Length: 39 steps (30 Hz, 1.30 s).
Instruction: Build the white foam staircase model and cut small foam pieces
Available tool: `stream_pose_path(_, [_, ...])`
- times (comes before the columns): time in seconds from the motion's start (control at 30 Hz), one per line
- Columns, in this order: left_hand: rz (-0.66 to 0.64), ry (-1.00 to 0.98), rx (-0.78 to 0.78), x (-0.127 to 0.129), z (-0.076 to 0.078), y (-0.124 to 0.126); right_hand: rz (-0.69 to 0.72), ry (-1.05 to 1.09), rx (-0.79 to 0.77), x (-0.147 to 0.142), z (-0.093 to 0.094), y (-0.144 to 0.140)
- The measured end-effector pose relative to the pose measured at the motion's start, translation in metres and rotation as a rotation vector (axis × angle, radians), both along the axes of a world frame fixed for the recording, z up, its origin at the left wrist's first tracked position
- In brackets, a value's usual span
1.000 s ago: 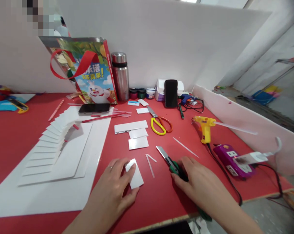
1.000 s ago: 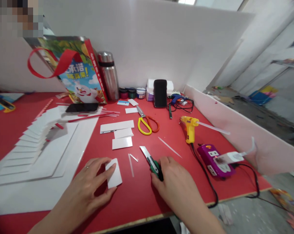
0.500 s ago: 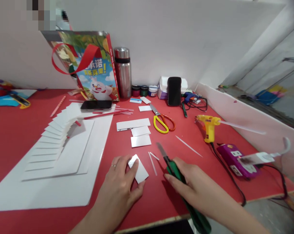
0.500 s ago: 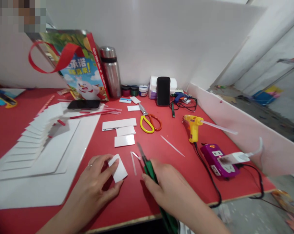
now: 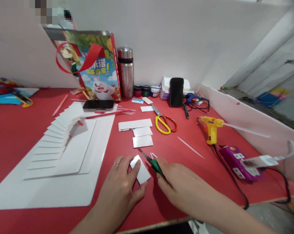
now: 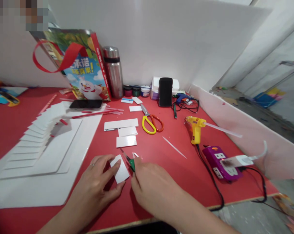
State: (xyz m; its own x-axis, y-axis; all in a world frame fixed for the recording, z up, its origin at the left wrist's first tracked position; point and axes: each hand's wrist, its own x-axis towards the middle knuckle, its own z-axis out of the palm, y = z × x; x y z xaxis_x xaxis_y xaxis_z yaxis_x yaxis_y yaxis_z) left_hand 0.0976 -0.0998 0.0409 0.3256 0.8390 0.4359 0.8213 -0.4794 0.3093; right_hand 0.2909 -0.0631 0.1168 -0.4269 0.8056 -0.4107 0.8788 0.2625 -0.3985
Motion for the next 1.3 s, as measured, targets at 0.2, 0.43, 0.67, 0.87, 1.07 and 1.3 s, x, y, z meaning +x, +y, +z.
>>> stream_pose_path(0.2, [-0.004, -0.002, 0.014, 0.001, 0.000, 0.001, 0.015, 0.040, -0.015, -0.004, 0.002, -0.003])
stream_pose_path(0.43, [0.002, 0.013, 0.014, 0.000, 0.000, 0.001, 0.049, -0.052, -0.035, -0.008, 0.004, -0.002])
stream_pose_path(0.67, [-0.004, 0.012, -0.007, 0.000, -0.001, 0.000, 0.114, -0.255, -0.063, -0.028, 0.018, -0.001])
stream_pose_path(0.87, [-0.002, 0.008, -0.008, 0.000, 0.001, 0.001, 0.136, -0.340, -0.019, -0.040, 0.019, -0.001])
stream_pose_path(1.07, [-0.005, 0.041, -0.010, 0.000, 0.002, 0.001, 0.214, -0.385, 0.023, -0.036, 0.023, -0.005])
stream_pose_path(1.3, [-0.006, 0.036, -0.020, 0.001, 0.003, 0.000, 0.249, -0.355, 0.010, -0.027, 0.026, -0.012])
